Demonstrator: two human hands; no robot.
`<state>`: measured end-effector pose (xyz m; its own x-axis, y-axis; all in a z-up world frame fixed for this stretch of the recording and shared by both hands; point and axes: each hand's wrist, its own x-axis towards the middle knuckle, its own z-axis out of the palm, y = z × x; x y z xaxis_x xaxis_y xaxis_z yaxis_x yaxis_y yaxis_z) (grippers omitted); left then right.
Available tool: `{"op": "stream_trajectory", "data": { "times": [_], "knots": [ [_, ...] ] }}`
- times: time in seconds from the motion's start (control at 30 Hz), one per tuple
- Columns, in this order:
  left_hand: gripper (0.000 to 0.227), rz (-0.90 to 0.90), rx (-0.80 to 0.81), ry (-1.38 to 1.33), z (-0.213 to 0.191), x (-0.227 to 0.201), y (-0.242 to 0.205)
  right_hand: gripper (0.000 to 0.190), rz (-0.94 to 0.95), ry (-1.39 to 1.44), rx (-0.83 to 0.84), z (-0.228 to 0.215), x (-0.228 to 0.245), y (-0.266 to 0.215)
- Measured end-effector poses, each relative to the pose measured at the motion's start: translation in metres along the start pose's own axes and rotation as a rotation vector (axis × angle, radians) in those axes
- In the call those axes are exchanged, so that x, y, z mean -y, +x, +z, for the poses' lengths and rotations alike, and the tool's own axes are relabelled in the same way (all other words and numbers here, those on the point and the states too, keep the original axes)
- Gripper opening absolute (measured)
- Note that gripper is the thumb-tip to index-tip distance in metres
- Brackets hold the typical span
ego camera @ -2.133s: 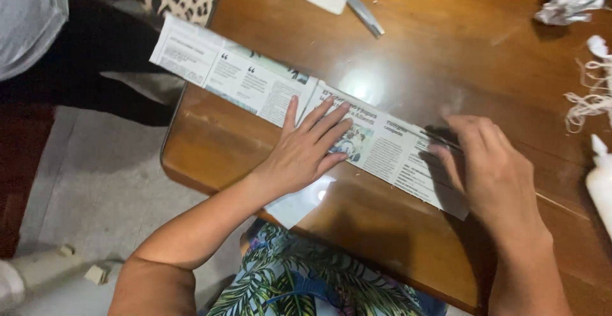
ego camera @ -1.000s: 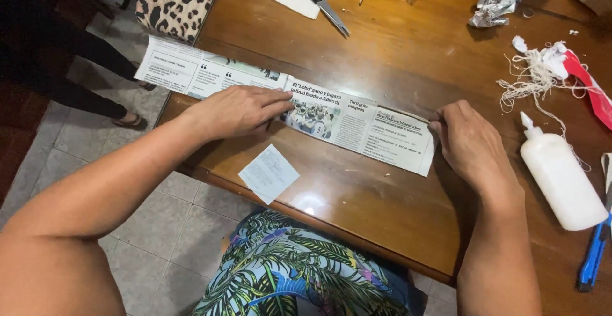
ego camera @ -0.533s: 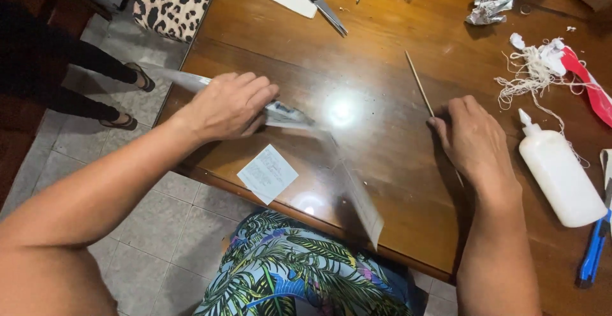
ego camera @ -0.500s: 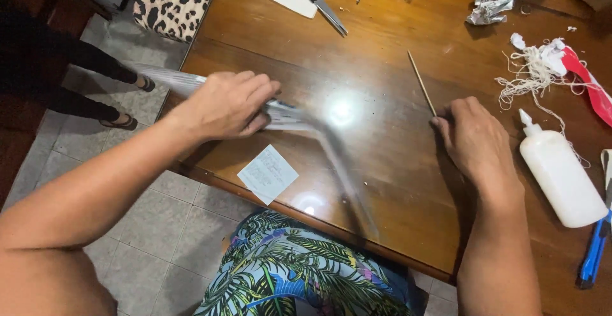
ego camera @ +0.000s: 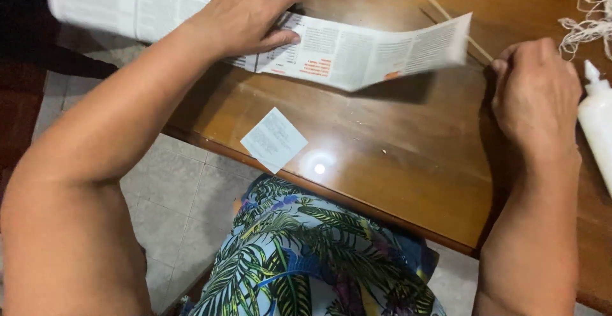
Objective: Rolling a strip of newspaper tightly around a thin rod and securing the end with glue to create a craft stick.
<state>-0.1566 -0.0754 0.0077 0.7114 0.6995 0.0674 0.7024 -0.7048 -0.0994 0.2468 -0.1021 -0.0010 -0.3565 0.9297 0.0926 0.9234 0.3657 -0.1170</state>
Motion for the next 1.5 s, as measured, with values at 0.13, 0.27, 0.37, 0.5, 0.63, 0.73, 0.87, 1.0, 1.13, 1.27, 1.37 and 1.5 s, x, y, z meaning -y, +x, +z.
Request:
{"op": "stream_trajectory", "data": {
  "times": [0.13, 0.27, 0.37, 0.5, 0.63, 0.73, 0.87, 1.0, 1.13, 1.27, 1.37, 1.5],
  "knots": [
    [0.025, 0.082, -0.37, 0.003, -0.003, -0.032, 0.009, 0.006, -0.015, 0.154, -0.196, -0.001, 0.0, -0.003],
    [0.044, -0.024, -0.203, -0.281, 0.017, -0.078, 0.009, 0.004, -0.135, 0.269, -0.305, -0.002, -0.002, -0.002],
    [0.047, 0.043, -0.128, -0.358, 0.028, -0.084, 0.009, 0.01, -0.237, 0.337, -0.258, -0.004, 0.002, 0.001],
    [0.035, 0.173, -0.232, -0.467, 0.027, -0.072, 0.01, 0.007, -0.223, 0.409, -0.159, -0.005, 0.011, 0.003],
    [0.025, 0.28, -0.383, -0.551, 0.026, -0.068, 0.013, 0.006, -0.187, 0.453, -0.076, -0.007, 0.024, 0.007],
    [0.025, 0.31, -0.414, -0.459, 0.023, -0.065, 0.013, 0.01, -0.234, 0.404, -0.069, -0.002, 0.03, 0.007],
    [0.019, 0.183, -0.373, -0.343, 0.042, -0.078, 0.023, 0.011, -0.188, 0.362, -0.023, 0.01, 0.042, 0.01],
    [0.03, 0.173, -0.347, -0.354, 0.051, -0.107, 0.053, 0.01, -0.202, 0.393, 0.007, 0.012, 0.05, 0.011],
    [0.039, 0.083, -0.231, -0.419, 0.05, -0.126, 0.081, 0.013, -0.196, 0.447, 0.079, 0.009, 0.048, 0.01],
    [0.032, 0.035, -0.28, -0.52, 0.038, -0.131, 0.077, 0.02, -0.212, 0.565, 0.219, -0.019, 0.047, 0.011],
    [0.03, -0.003, -0.301, -0.514, 0.027, -0.132, 0.071, 0.039, -0.284, 0.524, 0.318, -0.017, 0.033, 0.006],
    [0.022, -0.004, -0.339, -0.583, 0.035, -0.134, 0.065, 0.029, -0.143, 0.339, 0.379, -0.015, 0.029, 0.003]
  ]
}}
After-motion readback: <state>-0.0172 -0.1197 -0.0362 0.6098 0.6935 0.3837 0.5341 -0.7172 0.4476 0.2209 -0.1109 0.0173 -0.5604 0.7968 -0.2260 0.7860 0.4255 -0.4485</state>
